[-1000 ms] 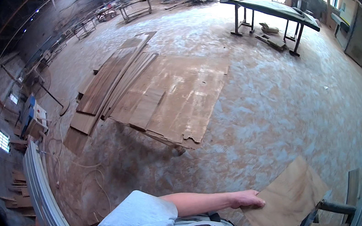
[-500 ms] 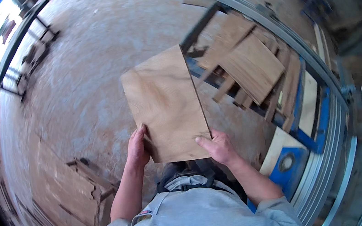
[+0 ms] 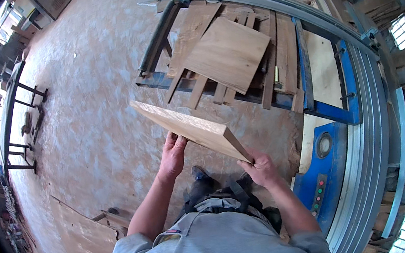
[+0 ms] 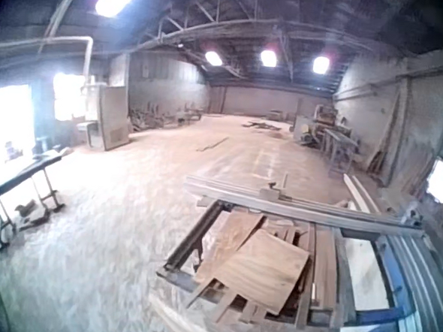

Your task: The person uses a table saw to cut rectangular wooden boards into smaller pieces. They repeatedly position the wood against the fence, push it through the blade, and remove the cut sections. The person handles the wood by hand, guiding it through the machine and stacking the resulting pieces.

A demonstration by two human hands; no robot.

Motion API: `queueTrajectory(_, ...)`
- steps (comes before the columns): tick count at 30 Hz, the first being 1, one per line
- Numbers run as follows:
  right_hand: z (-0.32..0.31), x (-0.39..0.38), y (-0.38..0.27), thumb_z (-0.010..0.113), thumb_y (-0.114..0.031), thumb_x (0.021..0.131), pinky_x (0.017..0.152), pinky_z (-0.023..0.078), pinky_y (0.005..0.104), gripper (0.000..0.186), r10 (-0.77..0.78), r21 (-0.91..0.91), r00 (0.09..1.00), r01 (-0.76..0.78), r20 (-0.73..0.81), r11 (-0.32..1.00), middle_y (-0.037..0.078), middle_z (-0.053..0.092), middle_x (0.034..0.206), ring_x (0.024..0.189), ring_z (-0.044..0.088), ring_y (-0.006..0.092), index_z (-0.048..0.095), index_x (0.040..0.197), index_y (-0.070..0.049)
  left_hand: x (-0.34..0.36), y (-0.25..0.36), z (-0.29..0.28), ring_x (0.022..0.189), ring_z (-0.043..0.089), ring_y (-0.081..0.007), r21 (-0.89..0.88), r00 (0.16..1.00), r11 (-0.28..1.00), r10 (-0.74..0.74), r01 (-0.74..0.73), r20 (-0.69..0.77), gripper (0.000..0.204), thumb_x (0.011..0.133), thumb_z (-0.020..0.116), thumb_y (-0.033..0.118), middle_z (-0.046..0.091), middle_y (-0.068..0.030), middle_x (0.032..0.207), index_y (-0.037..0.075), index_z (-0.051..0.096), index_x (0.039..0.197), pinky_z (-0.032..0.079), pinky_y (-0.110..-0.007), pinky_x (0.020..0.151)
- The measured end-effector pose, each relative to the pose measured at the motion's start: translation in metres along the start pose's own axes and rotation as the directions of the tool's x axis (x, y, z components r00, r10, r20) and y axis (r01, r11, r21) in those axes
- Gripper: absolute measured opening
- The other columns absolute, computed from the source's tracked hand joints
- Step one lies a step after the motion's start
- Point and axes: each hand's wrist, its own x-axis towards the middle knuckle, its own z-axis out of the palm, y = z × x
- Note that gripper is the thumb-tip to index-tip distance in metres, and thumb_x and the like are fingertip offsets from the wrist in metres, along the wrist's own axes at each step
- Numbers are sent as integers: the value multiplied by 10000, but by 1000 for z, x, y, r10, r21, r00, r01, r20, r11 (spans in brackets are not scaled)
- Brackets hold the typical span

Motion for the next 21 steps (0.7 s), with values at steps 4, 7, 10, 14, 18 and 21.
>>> queueTrajectory(4,-43,-25,29,678,-48,860,714,476,275,296,62,36,997,-60,-49,998,32,654,845,787,572,97,658,1154,-80,0,-16,47,1331,377,-199,48,997,998,-53,51,52,543,980,578,215,429,-92,1440,14,358,1435,268,-355,1127)
queueTrajectory(7,-78,-46,46,682,-45,853,704,478,279,285,9,52,998,-6,-69,999,48,666,860,781,591,118,664,1137,-70,-4,-35,90,1315,392,-194,8,997,1000,-29,29,66,541,977,584,222,445,-87,1424,19,368,1430,277,-356,1122)
queueTrajectory(10,-115,-69,60,685,-64,853,711,485,297,274,-8,0,990,8,-139,1000,70,683,894,798,615,141,666,1126,-58,-5,-49,135,1284,423,-191,11,991,999,-49,48,121,523,976,588,219,476,-83,1394,16,390,1415,293,-357,1112)
queueTrajectory(14,-174,-90,57,663,-188,880,778,490,334,294,186,-115,967,-208,-172,971,99,695,971,879,628,145,657,1139,-49,0,-65,185,1201,499,-181,134,982,990,-70,47,174,461,960,615,235,570,-70,1282,8,485,1340,356,-346,1066)
queueTrajectory(18,-238,-101,47,621,-275,891,845,489,353,403,287,222,938,-242,-196,944,117,686,1049,962,633,169,621,1189,-3,12,-62,242,1079,576,-173,76,943,968,-250,239,221,406,935,645,224,619,-70,1184,15,536,1266,463,-329,950)
queueTrajectory(21,-259,-113,60,600,-267,911,881,481,354,432,345,698,918,-118,-195,707,117,644,1144,1026,620,199,579,1239,14,22,-66,288,1109,583,-212,-26,878,912,-387,410,281,442,943,623,229,596,-95,1232,21,479,1305,466,-377,982)
